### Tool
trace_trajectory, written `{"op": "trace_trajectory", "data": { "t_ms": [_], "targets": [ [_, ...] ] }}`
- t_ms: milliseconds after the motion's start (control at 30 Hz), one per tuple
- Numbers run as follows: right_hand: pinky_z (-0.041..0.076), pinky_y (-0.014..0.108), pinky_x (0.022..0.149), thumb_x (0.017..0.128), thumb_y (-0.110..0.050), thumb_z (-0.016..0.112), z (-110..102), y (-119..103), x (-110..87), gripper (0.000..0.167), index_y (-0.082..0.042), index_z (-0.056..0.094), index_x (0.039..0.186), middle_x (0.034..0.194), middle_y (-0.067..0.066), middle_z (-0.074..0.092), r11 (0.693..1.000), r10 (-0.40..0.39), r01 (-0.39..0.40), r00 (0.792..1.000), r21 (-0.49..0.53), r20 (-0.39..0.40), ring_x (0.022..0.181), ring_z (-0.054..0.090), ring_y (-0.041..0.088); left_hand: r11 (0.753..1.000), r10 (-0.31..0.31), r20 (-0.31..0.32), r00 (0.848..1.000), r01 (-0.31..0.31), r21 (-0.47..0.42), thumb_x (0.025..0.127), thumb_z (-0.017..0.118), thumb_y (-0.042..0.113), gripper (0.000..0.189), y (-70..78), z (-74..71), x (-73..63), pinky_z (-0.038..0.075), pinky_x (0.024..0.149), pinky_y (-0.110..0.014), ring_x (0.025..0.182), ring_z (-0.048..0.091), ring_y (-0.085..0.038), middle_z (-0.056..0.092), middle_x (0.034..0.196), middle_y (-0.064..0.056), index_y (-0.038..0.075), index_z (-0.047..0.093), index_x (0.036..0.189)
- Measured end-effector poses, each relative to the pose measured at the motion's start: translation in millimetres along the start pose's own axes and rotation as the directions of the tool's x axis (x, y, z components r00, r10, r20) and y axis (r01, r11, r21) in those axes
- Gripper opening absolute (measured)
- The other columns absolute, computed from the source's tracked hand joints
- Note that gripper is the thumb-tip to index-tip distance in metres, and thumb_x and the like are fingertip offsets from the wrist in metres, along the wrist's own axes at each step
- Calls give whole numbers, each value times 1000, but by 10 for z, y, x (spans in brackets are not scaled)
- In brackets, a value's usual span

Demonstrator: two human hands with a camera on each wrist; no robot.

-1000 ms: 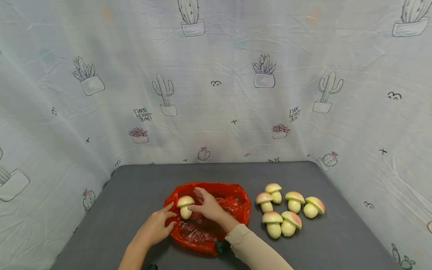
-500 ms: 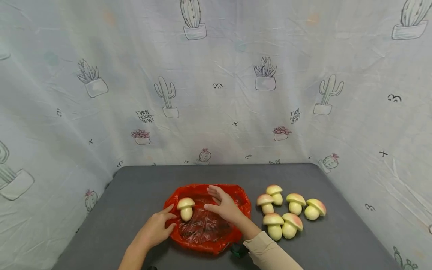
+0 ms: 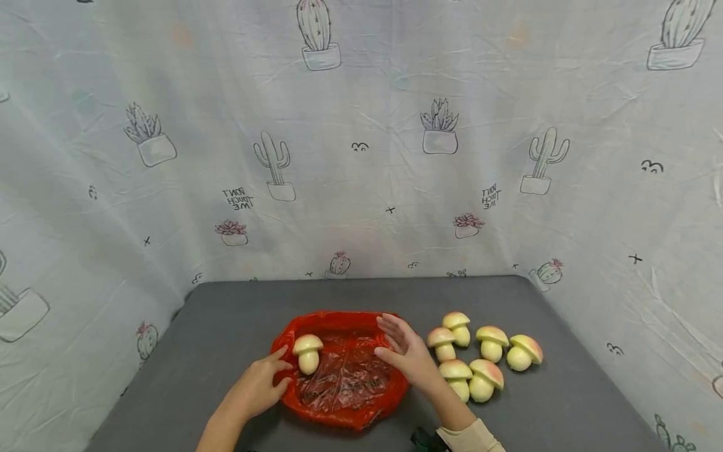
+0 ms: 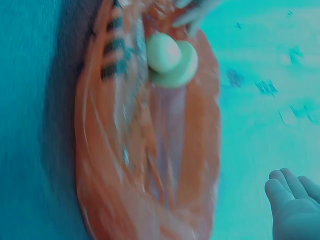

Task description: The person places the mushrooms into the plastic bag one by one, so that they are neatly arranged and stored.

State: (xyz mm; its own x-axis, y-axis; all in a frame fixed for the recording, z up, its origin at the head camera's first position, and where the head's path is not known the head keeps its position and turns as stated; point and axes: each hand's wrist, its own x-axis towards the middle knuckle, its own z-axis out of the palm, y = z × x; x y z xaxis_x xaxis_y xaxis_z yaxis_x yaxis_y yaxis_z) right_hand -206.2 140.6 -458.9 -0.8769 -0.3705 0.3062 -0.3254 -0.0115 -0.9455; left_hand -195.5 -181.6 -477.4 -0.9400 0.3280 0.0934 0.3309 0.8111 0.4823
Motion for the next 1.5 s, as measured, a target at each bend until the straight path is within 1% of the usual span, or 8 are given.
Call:
{"op": "trace_trajectory", "data": {
  "t_ms": [100,233,500,667,833,1033,1267,1500],
  "targets": [
    [32,25,109,91,-4,59,-151,-56,-89,65,0,26,147,150,25,30,999,-27,28,998,28,-48,139,29,33,1000,14,-2,1000,-14,5,82,69,8,22,-2,-9,-5,52,82,-47,113,57,-42,50,136,-25,1,71,103],
    [35,16,105,92,-2,58,-387,-129,-217,62,1,27,146,148,24,33,998,-61,59,994,-20,-92,137,37,18,1000,26,3,1000,-26,9,82,70,7,21,-9,-12,-18,52,75,-43,110,58,-42,50,136,-26,1,71,102],
    [34,10,102,92,5,54,-982,-275,-560,60,6,25,145,137,-12,45,989,-124,100,962,-108,-241,128,43,-4,1000,27,10,1000,-27,-5,83,69,8,21,-6,-11,-2,52,75,-44,111,58,-43,49,136,-27,0,71,103],
    [35,5,98,93,-1,56,-1316,-300,-787,61,0,25,146,132,-19,45,984,-80,11,918,-177,-388,121,44,-11,999,36,0,999,-36,0,83,69,8,22,1,1,-13,52,76,-44,110,59,-43,49,135,-28,-1,71,102],
    [32,5,100,93,-7,59,-1607,-266,-953,66,-5,24,149,135,-13,42,968,-15,-126,834,-217,-552,123,40,-11,999,43,5,999,-43,5,83,69,9,22,2,-9,-19,52,73,-42,108,59,-43,49,136,-28,-1,71,103],
    [15,9,111,94,-26,59,-1900,-139,-1044,79,-8,10,153,157,10,20,855,89,-409,719,-318,-689,144,18,9,1000,12,11,1000,-12,-10,83,68,8,22,22,-7,-3,53,77,-45,111,58,-43,49,136,-27,-1,71,104],
    [7,29,117,93,-36,59,-2127,-21,-1116,91,3,1,151,155,28,8,767,213,-543,717,-341,-664,143,7,42,1000,4,-4,1000,-4,-1,83,68,8,21,40,2,-3,50,85,-50,114,56,-43,50,136,-26,0,71,103],
    [16,60,110,90,-46,60,-2283,89,-1099,104,6,-10,148,153,30,-8,672,394,-663,698,-331,-598,140,1,50,1000,5,-8,1000,-5,-4,83,68,8,21,31,7,-15,51,82,-49,113,57,-42,50,136,-26,0,71,102]
  ]
}}
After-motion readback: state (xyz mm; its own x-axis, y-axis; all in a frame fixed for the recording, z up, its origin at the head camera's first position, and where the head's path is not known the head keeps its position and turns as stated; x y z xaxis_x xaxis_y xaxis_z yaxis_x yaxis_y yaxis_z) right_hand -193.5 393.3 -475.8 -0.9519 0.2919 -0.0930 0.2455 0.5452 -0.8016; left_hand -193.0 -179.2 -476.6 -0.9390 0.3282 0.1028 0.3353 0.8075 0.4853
